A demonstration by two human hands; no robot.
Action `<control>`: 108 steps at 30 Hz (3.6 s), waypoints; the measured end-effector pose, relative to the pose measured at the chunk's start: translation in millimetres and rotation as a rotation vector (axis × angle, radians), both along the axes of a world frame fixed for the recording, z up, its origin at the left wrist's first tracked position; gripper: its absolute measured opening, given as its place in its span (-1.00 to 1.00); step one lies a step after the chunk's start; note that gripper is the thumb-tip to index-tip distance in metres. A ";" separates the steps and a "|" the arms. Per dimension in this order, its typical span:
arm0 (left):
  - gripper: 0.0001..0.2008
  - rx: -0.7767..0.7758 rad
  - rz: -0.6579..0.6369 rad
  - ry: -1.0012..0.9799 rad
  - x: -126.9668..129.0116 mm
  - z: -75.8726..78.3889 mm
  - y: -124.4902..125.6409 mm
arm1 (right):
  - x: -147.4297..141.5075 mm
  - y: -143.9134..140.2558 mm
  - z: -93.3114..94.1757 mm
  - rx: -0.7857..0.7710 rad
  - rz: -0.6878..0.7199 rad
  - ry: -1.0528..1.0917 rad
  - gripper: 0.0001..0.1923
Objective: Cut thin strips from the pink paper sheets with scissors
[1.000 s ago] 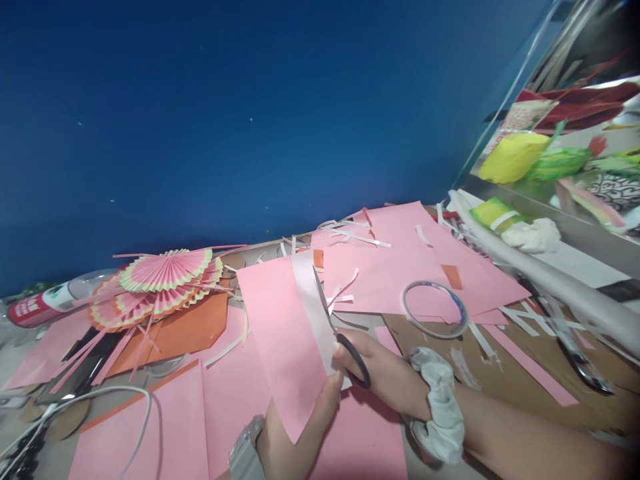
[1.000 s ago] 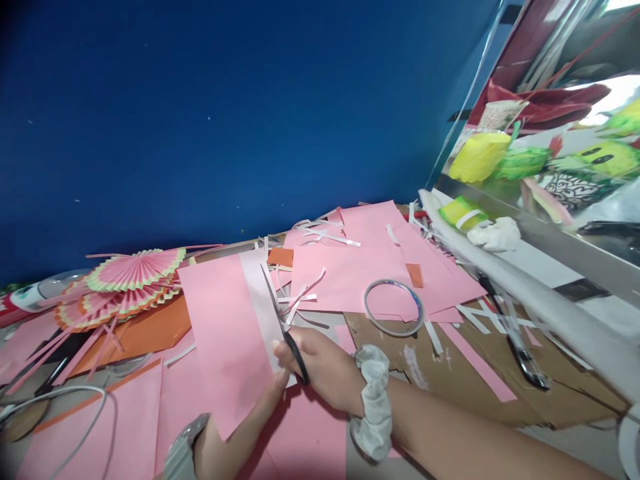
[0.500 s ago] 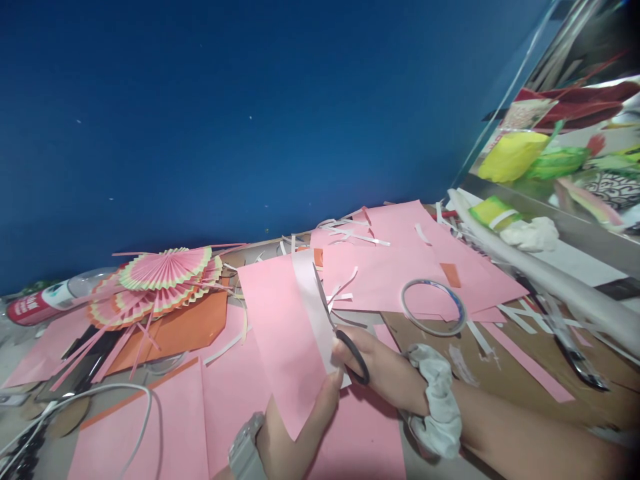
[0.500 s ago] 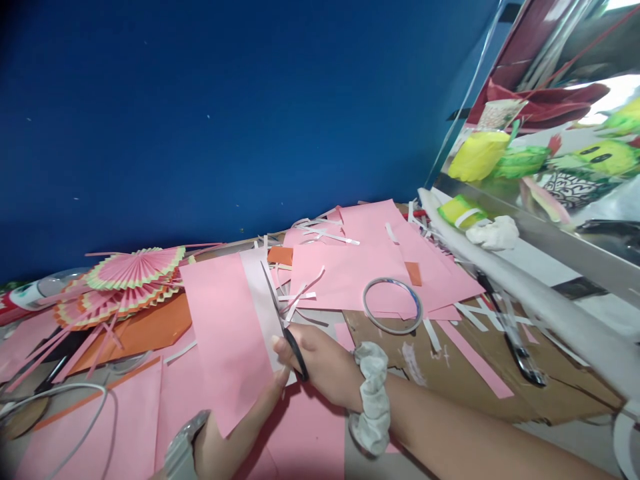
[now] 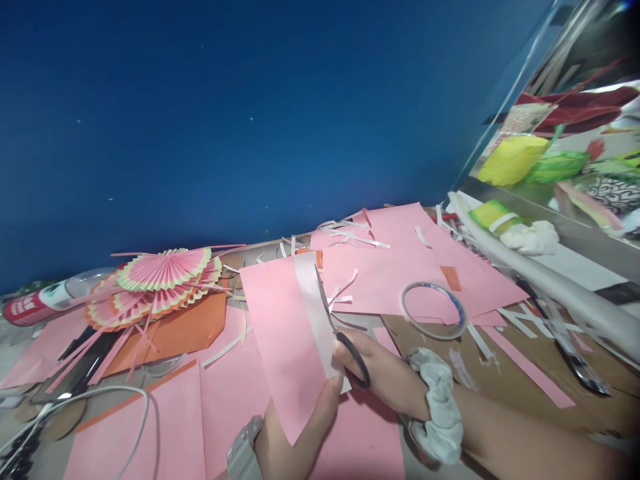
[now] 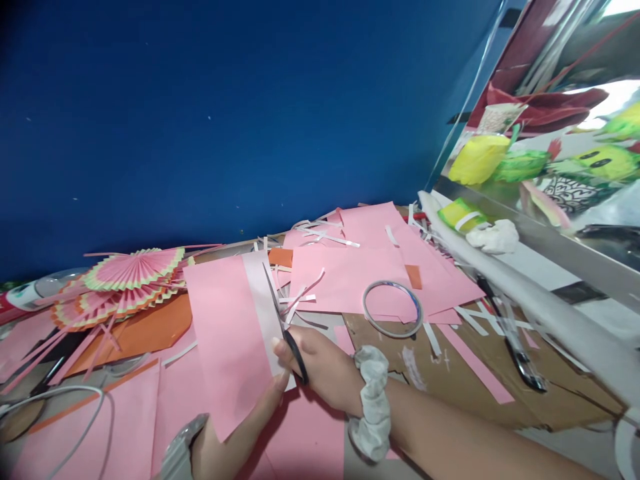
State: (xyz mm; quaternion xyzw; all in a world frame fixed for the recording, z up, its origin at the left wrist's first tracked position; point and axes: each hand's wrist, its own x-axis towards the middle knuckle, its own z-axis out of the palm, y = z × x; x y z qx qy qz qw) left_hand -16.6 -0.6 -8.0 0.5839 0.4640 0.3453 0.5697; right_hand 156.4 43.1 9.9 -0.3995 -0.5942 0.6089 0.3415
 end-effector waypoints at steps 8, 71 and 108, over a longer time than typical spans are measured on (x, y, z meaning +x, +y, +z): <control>-0.51 -0.053 -0.014 0.009 -1.0 1.8 -2.1 | -1.2 -1.1 1.8 0.036 -0.007 -0.038 -0.28; -0.58 -0.077 -0.045 -0.051 3.0 16.5 0.0 | 0.1 -0.6 2.5 -0.029 -0.027 0.001 -0.33; -0.57 -0.096 -0.042 -0.057 5.0 13.3 -1.4 | 1.2 1.2 3.0 0.026 -0.047 0.009 -0.34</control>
